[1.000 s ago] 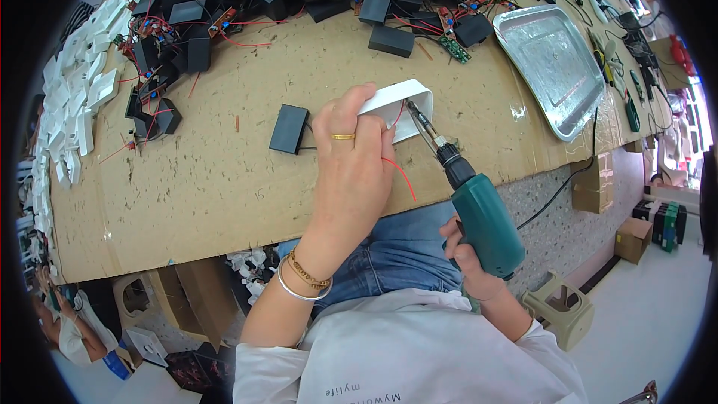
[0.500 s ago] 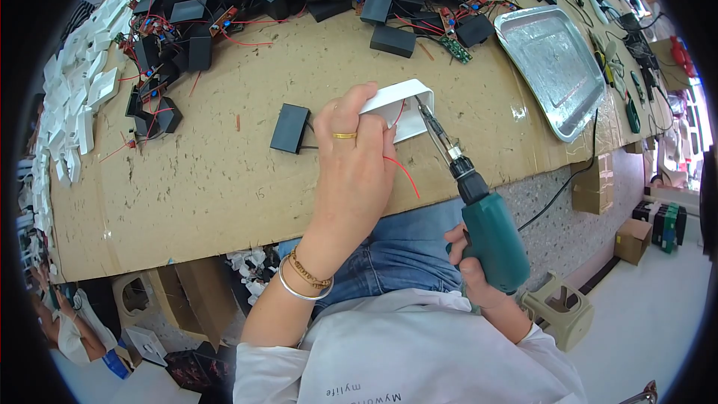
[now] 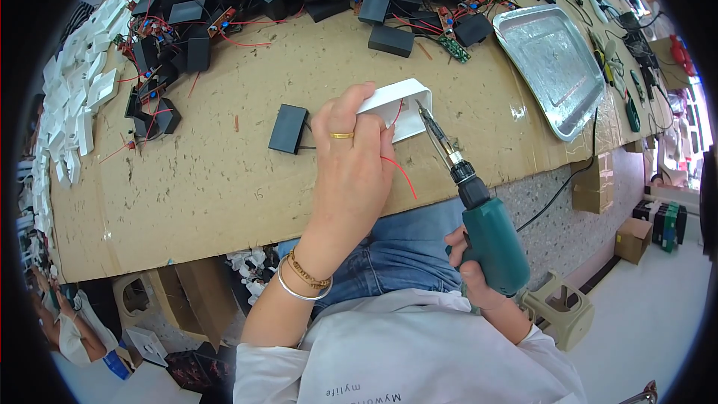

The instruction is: Assembling electronic modules into plastic housings and soldering internal wires.

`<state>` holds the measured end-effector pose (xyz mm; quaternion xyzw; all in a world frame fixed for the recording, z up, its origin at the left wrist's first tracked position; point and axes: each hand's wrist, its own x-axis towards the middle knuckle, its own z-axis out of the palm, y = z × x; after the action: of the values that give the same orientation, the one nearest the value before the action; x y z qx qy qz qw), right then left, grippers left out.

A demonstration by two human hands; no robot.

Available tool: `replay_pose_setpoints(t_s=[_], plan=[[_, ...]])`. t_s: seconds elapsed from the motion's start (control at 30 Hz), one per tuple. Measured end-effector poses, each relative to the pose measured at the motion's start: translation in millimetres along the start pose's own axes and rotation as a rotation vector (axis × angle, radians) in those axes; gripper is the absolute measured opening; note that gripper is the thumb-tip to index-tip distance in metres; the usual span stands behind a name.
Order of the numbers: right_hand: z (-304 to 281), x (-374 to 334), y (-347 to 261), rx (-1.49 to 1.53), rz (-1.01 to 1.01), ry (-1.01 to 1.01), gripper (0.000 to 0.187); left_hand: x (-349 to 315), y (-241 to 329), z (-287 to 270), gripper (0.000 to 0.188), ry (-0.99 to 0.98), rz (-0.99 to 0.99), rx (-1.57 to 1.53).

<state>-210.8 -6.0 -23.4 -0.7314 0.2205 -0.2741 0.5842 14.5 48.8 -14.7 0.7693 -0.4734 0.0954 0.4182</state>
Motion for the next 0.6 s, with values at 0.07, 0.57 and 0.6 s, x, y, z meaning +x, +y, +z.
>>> replay_pose_setpoints(t_s=[0.07,0.57,0.6], plan=[[-0.2,-0.2,-0.3,0.0,0.002,0.004,0.038,-0.2,-0.5,0.5,0.018,0.001,-0.003,-0.009],[-0.7,-0.1,-3.7,0.053,-0.028,0.041,0.04,0.7,1.8,-10.7,0.031,-0.012,0.018,-0.007],[-0.2,-0.6,-3.1,0.084,-0.02,0.057,0.041,0.8,1.6,-10.8,0.028,-0.034,0.042,0.015]])
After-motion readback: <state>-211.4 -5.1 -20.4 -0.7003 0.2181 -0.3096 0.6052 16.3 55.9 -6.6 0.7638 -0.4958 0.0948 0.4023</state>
